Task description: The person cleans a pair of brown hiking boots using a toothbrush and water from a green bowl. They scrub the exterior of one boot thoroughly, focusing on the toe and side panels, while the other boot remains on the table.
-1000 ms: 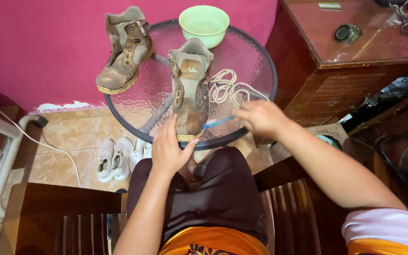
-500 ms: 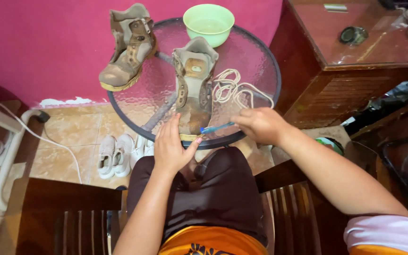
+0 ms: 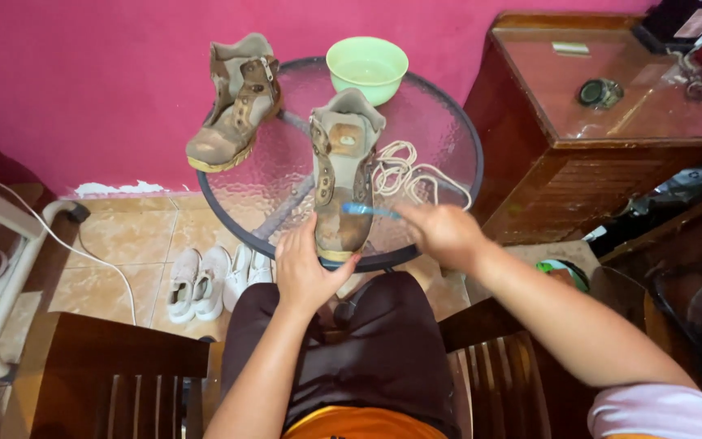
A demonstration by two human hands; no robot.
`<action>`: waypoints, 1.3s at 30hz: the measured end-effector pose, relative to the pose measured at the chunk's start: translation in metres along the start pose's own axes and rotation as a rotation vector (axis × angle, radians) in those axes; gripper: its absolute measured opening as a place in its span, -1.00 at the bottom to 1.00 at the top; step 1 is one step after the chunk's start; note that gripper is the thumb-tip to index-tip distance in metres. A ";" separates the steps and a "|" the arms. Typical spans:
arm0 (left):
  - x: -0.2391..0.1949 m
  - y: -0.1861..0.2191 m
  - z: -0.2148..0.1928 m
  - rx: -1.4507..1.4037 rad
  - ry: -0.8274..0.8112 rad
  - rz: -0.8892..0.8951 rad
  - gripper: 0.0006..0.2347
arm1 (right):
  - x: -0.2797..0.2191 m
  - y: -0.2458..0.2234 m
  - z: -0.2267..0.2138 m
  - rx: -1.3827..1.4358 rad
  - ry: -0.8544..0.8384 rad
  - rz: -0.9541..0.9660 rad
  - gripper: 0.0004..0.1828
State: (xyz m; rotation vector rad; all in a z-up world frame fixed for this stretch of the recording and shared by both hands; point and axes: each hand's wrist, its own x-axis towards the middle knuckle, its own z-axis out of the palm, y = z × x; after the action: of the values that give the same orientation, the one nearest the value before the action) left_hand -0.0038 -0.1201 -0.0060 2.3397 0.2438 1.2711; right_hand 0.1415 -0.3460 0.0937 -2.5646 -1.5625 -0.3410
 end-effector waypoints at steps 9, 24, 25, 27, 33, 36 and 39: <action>-0.001 -0.001 -0.010 -0.049 0.005 0.037 -0.15 | -0.004 0.002 0.038 0.001 -0.013 -0.046 -0.56; 0.000 0.002 -0.011 -0.032 -0.007 0.043 -0.16 | -0.003 -0.024 0.005 0.246 0.031 -0.124 -0.49; 0.000 0.002 -0.012 -0.025 -0.004 0.038 -0.16 | -0.001 -0.019 0.009 0.249 0.029 -0.133 -0.49; 0.000 0.005 -0.014 -0.038 0.000 0.061 -0.16 | 0.003 -0.009 0.016 0.179 -0.013 -0.051 -0.49; 0.000 0.008 -0.016 -0.036 0.013 0.082 -0.17 | 0.000 0.003 0.018 0.323 -0.038 -0.163 -0.42; 0.001 0.008 -0.018 -0.075 0.009 0.091 -0.22 | 0.006 0.018 0.020 0.206 0.034 -0.032 -0.61; 0.001 0.010 -0.016 -0.061 0.034 0.065 -0.28 | -0.006 -0.014 0.002 0.114 0.039 -0.131 -0.50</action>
State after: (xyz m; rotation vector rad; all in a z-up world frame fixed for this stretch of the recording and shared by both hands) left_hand -0.0171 -0.1235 0.0065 2.2925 0.1390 1.3313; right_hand 0.1266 -0.3446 0.0897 -2.3636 -1.6892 -0.3029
